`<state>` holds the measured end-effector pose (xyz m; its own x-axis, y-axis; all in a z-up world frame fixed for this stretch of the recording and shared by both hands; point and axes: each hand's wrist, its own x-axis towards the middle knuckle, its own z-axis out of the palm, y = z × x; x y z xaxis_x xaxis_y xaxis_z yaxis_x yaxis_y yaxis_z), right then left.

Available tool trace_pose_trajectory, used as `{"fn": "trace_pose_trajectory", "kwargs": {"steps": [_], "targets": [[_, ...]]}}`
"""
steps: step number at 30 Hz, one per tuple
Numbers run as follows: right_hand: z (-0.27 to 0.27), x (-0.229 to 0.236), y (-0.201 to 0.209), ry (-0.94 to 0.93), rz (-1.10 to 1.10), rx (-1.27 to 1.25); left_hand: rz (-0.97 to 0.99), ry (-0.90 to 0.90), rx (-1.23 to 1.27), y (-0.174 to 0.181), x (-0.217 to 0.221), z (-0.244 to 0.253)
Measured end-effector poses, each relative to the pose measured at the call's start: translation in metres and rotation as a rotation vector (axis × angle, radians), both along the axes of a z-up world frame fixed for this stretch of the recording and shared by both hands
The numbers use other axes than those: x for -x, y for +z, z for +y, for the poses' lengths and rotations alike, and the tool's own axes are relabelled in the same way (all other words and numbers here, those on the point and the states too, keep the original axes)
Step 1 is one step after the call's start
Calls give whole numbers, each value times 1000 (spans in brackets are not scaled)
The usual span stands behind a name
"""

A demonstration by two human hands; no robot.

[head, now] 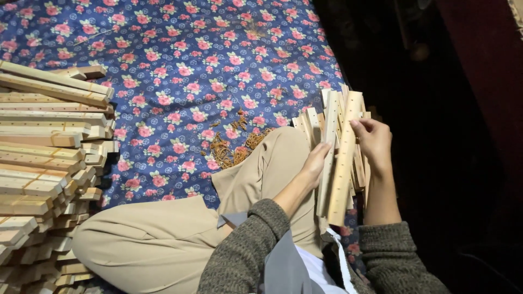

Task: Tying rubber bands around wooden slats to bundle or mark them.

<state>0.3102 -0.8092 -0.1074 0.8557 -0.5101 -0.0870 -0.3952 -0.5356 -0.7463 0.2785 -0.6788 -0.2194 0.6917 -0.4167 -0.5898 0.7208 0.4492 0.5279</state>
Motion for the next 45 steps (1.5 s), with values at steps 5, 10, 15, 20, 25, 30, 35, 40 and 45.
{"fn": "trace_pose_trajectory", "kwargs": {"steps": [5,10,15,20,25,30,35,40,45], "targets": [[66,0,-4,42,-123,-401,-99,-12,201,48,6,72],[178,5,19,272,-206,-551,-309,64,-28,115,23,215],[273,20,-7,445,-152,-1051,-678,-366,-903,151,73,383],[381,71,31,372,58,-1174,-458,-551,-1290,174,133,464],[420,104,26,294,178,-1172,-442,-322,-1598,156,162,449],[420,100,5,265,157,-1141,-926,-79,-1968,80,162,432],[410,95,-34,240,175,-1134,-994,-166,-1884,81,161,447],[411,93,-29,239,179,-1142,-957,-220,-1723,97,155,457],[405,87,-52,266,176,-1118,-814,-149,-1605,111,154,452]]}}
